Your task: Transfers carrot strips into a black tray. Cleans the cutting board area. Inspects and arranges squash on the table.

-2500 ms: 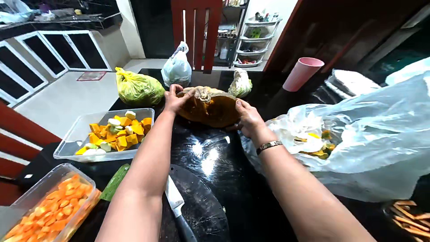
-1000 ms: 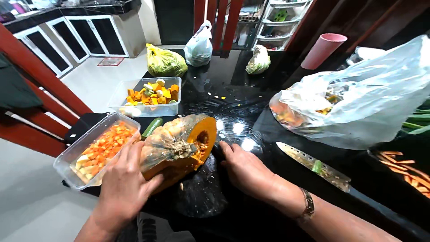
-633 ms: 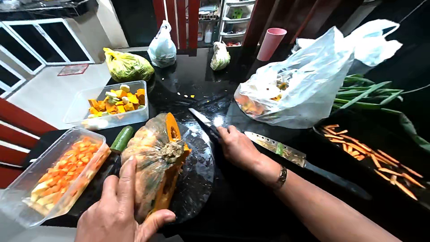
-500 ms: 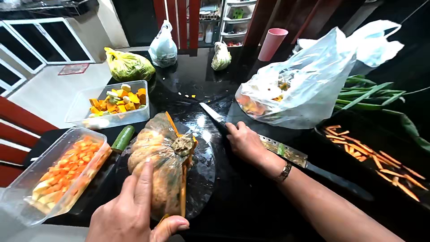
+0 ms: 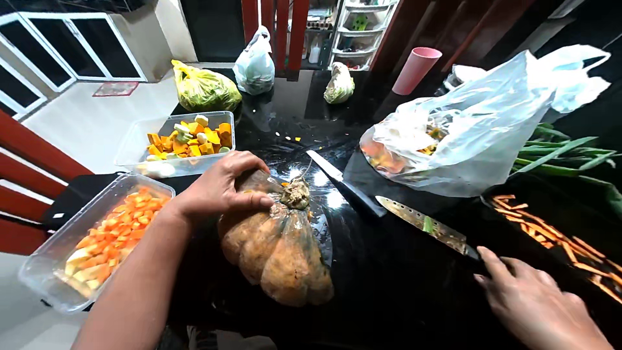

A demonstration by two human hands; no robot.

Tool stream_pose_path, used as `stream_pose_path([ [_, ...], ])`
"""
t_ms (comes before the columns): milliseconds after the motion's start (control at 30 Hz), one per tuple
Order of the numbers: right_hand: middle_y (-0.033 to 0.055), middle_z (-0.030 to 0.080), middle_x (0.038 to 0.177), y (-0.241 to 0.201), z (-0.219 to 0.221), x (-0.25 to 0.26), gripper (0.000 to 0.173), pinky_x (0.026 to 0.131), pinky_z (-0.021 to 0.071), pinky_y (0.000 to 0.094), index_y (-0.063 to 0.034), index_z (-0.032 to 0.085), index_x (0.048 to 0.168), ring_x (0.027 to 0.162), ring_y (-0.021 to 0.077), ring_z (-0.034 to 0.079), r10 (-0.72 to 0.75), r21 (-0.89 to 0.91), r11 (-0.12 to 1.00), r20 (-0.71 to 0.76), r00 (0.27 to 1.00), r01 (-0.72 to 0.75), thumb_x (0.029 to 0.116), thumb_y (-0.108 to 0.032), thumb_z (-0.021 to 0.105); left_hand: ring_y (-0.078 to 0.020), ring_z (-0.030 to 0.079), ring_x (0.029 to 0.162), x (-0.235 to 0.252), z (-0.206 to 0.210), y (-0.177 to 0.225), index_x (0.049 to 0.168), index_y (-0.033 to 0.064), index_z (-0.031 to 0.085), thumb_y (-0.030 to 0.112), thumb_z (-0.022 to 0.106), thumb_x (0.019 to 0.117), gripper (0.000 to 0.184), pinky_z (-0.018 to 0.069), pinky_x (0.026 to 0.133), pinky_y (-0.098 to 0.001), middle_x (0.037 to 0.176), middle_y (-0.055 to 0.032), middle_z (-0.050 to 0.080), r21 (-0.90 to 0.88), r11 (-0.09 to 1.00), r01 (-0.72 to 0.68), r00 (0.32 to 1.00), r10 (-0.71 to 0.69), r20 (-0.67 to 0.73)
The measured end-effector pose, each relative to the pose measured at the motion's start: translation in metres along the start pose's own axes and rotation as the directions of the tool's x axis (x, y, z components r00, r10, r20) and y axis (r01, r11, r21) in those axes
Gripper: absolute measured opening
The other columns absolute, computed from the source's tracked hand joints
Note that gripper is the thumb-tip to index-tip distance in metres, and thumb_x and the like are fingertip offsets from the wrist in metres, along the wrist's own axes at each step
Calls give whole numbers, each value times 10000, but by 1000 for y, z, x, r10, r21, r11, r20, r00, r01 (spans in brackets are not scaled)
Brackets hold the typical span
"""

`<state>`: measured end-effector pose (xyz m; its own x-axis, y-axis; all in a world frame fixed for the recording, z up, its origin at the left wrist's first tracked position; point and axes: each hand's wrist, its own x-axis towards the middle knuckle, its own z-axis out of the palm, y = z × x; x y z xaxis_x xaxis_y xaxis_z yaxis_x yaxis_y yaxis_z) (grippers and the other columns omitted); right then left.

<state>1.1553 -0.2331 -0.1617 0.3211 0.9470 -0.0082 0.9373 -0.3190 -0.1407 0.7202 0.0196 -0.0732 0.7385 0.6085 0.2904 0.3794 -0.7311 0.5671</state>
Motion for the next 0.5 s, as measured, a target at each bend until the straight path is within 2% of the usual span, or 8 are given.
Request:
stream_pose_path([
  [67, 472, 518, 1257, 16, 3, -4, 472, 816, 369, 839, 94, 519, 1424, 1155, 722, 472, -4, 26, 1000, -51, 999, 5, 971, -12, 598, -90, 570, 986, 3, 4, -2, 994, 104, 711, 664, 658, 821, 588, 458, 877, -298, 981, 22, 641, -6, 1000, 15, 999, -15, -46],
  [133, 479, 551, 1159, 32, 11, -7, 440, 818, 421, 804, 136, 570, 1336, 1065, 717, 523, -113, 78, 989, -132, 985, 124, 911, 41, 636, -98, 573, 940, -1, 6, -1, 945, 110, 697, 648, 634, 852, 550, 463, 840, -300, 924, 19, 626, 51, 998, 23, 995, -18, -101],
  [200, 460, 577, 1109, 33, 10, -14, 413, 871, 473, 730, 163, 560, 1322, 1003, 652, 588, -178, 183, 962, -145, 973, 203, 928, 42, 597, -147, 589, 922, -9, 9, 1, 910, 110, 694, 677, 569, 886, 581, 478, 812, -348, 890, -3, 630, 144, 988, 59, 983, -33, -181],
  [267, 370, 641, 1068, 24, 2, -25, 411, 836, 544, 547, 177, 530, 1348, 892, 451, 660, -160, 362, 912, -116, 980, 192, 966, 26, 533, -208, 617, 883, -19, 12, 8, 874, 88, 696, 694, 515, 906, 634, 493, 766, -417, 854, -41, 644, 235, 960, 149, 960, -84, -267],
  [300, 255, 672, 1020, 19, -4, -30, 418, 742, 564, 399, 163, 519, 1364, 792, 266, 657, -128, 494, 854, -98, 987, 160, 981, -1, 504, -220, 632, 863, -24, 12, 11, 864, 83, 700, 707, 489, 917, 661, 500, 747, -441, 842, -52, 654, 260, 946, 195, 948, -113, -298],
  [333, 97, 682, 989, 14, -10, -34, 407, 652, 564, 268, 117, 513, 1376, 726, 98, 647, -93, 654, 747, -69, 993, 116, 995, -25, 488, -214, 640, 841, -29, 11, 13, 871, 82, 704, 703, 483, 926, 661, 505, 732, -449, 839, -52, 659, 257, 940, 223, 942, -139, -307],
  [400, -80, 735, 1085, 3, -23, -38, 365, 609, 600, 226, -81, 569, 1371, 759, 33, 705, -106, 910, 410, -15, 994, 57, 1014, -50, 495, -98, 640, 773, -41, 5, 11, 904, 127, 712, 650, 543, 929, 551, 534, 688, -356, 831, 22, 665, 165, 960, 226, 943, -173, -283],
  [500, -38, 660, 1348, -11, -34, -34, 301, 656, 616, 255, -186, 713, 1274, 876, 90, 717, -237, 989, 132, -38, 971, 71, 988, -132, 641, 33, 645, 713, -57, 2, 4, 982, 158, 723, 518, 702, 873, 377, 558, 650, -189, 814, 105, 690, -106, 980, 166, 944, -189, -269],
])
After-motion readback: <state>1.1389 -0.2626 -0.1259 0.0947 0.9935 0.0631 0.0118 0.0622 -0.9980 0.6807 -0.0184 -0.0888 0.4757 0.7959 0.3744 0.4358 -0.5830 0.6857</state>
